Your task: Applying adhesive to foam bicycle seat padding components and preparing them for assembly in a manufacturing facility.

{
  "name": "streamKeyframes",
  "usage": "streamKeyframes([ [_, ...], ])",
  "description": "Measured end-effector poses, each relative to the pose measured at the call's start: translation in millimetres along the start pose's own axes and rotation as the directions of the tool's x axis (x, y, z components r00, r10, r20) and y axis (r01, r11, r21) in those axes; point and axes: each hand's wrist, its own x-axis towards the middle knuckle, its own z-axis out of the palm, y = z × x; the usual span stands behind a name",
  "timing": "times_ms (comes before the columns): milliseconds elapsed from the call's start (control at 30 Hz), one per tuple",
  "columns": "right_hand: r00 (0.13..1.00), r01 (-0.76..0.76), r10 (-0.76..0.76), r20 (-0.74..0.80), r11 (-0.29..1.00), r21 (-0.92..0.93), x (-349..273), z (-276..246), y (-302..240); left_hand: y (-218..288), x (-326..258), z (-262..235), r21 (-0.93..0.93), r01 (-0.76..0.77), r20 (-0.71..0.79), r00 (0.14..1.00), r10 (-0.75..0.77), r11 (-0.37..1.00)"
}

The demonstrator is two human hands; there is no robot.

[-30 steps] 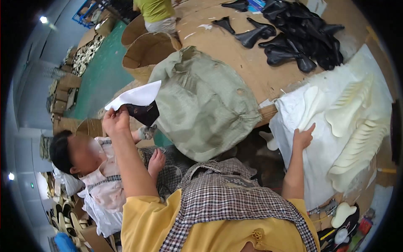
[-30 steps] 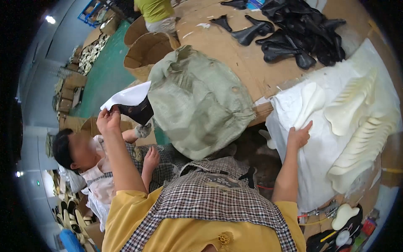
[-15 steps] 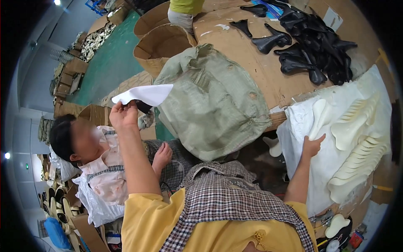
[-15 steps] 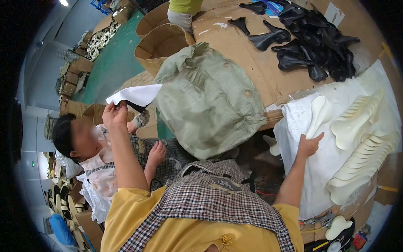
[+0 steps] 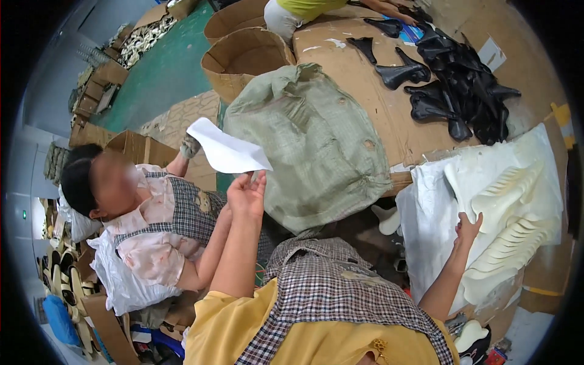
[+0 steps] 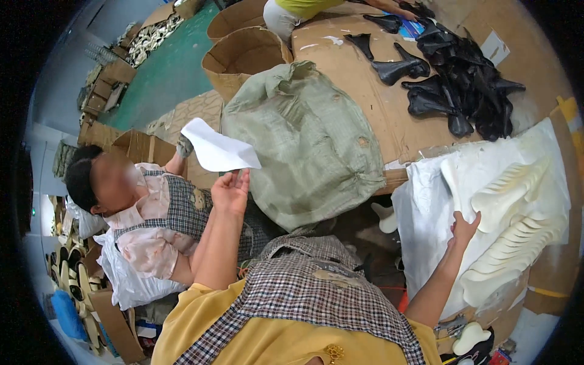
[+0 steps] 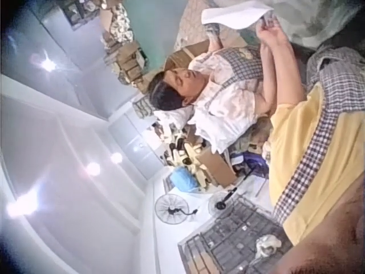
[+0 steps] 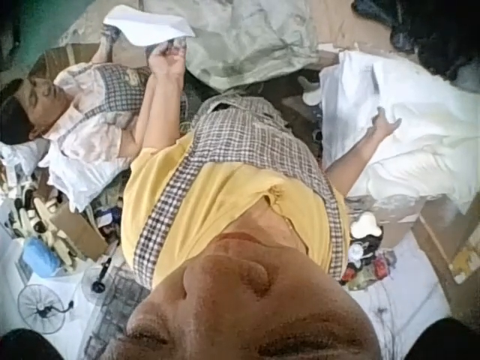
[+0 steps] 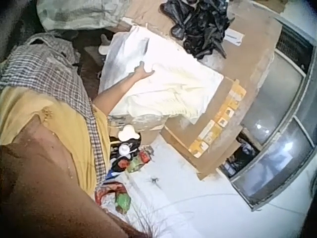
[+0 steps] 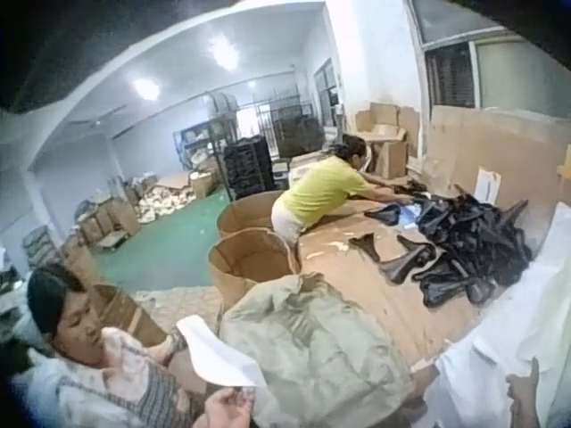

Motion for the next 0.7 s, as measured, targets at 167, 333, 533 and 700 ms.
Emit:
streamKeyframes([
  [167, 0.958, -0.16, 0.086, 0.274, 0.952, 0.261, -18.5, -6.9, 5.7, -34.9, 3.3, -29.9, 0.049, 0.048, -0.114, 0.993, -0.042, 0.998],
  [333, 0.868, -0.31, 0.134, 0.478, 0.899, 0.311, -54.1, 28.1, -4.1, -51.9, 12.2, -78.3, 0.11, 0.052, -0.155, 0.987, -0.035, 0.993],
  [533, 0.854, -0.358, 0.176, 0.49, 0.881, 0.308, -62.3, 31.6, -10.9, -68.8, 5.2, -90.3, 0.14, 0.04, -0.192, 0.981, -0.013, 0.989],
  [700, 0.841, -0.351, 0.143, 0.522, 0.878, 0.325, -75.8, 29.4, -15.3, -78.4, 4.4, -114.7, 0.18, 0.065, -0.239, 0.971, -0.021, 0.982],
])
